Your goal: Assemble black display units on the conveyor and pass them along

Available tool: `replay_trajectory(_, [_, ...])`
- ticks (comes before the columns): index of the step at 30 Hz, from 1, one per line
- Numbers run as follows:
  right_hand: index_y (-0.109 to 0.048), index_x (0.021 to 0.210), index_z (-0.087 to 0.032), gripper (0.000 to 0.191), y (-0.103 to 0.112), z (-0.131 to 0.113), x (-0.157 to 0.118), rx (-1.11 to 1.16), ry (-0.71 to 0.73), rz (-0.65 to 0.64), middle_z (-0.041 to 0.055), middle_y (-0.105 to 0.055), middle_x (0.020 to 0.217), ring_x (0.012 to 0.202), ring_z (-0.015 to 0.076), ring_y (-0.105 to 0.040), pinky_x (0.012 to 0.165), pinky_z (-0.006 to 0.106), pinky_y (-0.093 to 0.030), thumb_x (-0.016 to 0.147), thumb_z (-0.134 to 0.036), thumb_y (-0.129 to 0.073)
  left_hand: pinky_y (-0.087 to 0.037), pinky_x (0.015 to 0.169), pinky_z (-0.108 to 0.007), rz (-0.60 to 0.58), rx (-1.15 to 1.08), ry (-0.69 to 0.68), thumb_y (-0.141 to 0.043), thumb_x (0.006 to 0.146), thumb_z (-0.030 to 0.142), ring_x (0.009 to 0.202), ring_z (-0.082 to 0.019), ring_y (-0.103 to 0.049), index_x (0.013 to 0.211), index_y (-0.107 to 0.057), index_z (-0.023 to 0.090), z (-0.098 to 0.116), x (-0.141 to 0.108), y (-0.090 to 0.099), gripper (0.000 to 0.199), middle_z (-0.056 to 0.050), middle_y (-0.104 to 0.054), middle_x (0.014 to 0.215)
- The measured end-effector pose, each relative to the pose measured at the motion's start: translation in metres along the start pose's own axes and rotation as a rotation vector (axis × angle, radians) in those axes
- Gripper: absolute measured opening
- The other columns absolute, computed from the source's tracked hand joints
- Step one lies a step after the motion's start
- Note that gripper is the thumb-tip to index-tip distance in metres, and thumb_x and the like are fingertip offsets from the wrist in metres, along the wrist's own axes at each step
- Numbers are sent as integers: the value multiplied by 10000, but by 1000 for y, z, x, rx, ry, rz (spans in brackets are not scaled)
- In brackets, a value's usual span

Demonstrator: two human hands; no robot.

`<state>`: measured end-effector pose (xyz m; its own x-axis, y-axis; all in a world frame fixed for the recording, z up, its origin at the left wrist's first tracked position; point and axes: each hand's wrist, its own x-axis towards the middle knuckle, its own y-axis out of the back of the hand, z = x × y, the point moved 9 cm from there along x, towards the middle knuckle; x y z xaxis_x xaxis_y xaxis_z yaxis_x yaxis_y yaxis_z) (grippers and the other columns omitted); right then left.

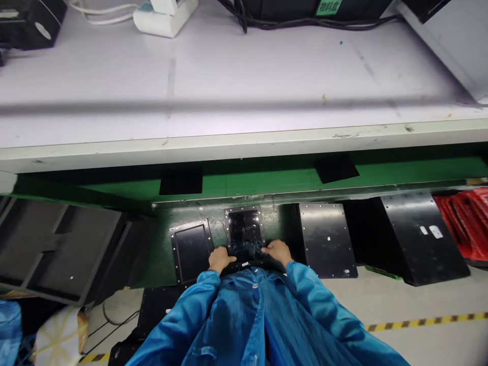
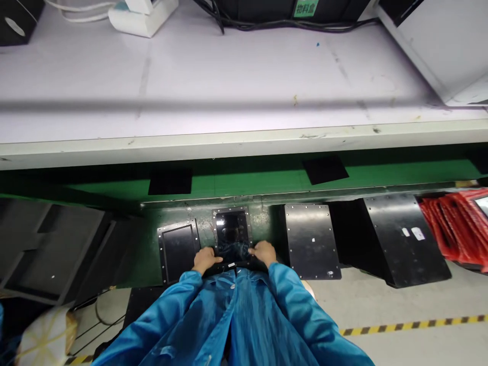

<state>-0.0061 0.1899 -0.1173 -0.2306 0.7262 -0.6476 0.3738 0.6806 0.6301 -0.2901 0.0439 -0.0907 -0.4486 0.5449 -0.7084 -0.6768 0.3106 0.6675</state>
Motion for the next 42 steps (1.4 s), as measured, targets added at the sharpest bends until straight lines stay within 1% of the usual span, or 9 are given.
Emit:
replay_trajectory(4, [-705, 1350, -261, 550, 72, -69, 42, 159, 244, 366, 102, -727, 1252, 887, 220, -698, 885, 362, -528, 864, -508, -775, -498, 880, -330, 389, -161, -196, -754, 909, 472, 1046, -260, -713, 1173, -676, 234, 44, 40, 85, 364, -97, -747, 1088])
replay_trajectory(7, [-645, 1442, -263, 613, 85, -112, 72, 163, 360, 331, 112, -636, 1361, 824, 176, -651, 911, 366, -530, 872, -440, -786, -487, 922, -304, 448, -216, -349, -805, 884, 394, 1086, -227, -682, 1274, -651, 237, 79, 70, 119, 447, -91, -687, 1206])
replay_trajectory(16, [-773, 1009, -248, 357, 87, -125, 113, 113, 427, 225, 0, -644, 966, 808, 158, -574, 798, 282, -471, 718, -404, -909, -442, 838, -289, 306, -118, -332, -920, 773, 418, 1001, -223, -676, 999, -720, 248, 93, 109, 118, 347, -44, -724, 1086])
replay_trajectory(22, [-784, 1020, -223, 330, 90, -135, 112, 41, 394, 295, 34, -678, 902, 817, 199, -611, 784, 309, -457, 820, -485, -792, -474, 937, -325, 350, -218, -278, -814, 889, 400, 1120, -263, -678, 1231, -722, 249, 97, 81, 114, 386, -113, -711, 1256])
replay_trajectory(26, [-768, 1157, -197, 399, 89, -133, 100, -23, 366, 359, 99, -716, 1037, 935, 240, -656, 846, 336, -478, 898, -492, -697, -431, 1119, -421, 607, -272, -202, -739, 936, 439, 1349, -333, -561, 1517, -537, 220, 34, 18, 101, 653, -201, -560, 1481])
replay_trajectory(29, [-690, 1326, -171, 525, 85, -120, 81, -7, 372, 410, 131, -720, 1149, 977, 255, -675, 903, 366, -500, 920, -502, -653, -387, 1169, -588, 813, -289, 223, -751, 883, 593, 1509, -452, -373, 1555, -440, 191, -77, -35, 77, 843, -272, -390, 1622])
replay_trajectory(33, [-686, 1295, -130, 452, 61, -124, 32, 65, 388, 553, 171, -723, 1211, 986, 266, -703, 942, 406, -530, 953, -387, -543, -503, 1065, -600, 744, -527, 702, -805, 742, 748, 1454, -501, -464, 1557, -361, 142, -185, -74, 24, 1108, -348, -351, 1610])
replay_trajectory(39, [-809, 1029, -241, 218, -98, -227, -79, -21, 593, -167, 56, -822, 1047, 990, 232, -764, 893, 306, -574, 933, -344, -643, -584, 948, -488, 595, -708, 804, -841, 709, 709, 1216, -431, -692, 1385, -516, 118, -225, -99, -1, 955, -295, -654, 1310])
replay_trajectory(42, [-789, 1186, -221, 434, -147, -266, -117, -81, 643, -355, 78, -806, 1198, 1152, 293, -749, 998, 358, -571, 894, -537, -730, -582, 857, -477, 603, -611, 556, -770, 742, 703, 1017, -394, -729, 1008, -656, 222, -222, -115, 13, 561, -139, -754, 997])
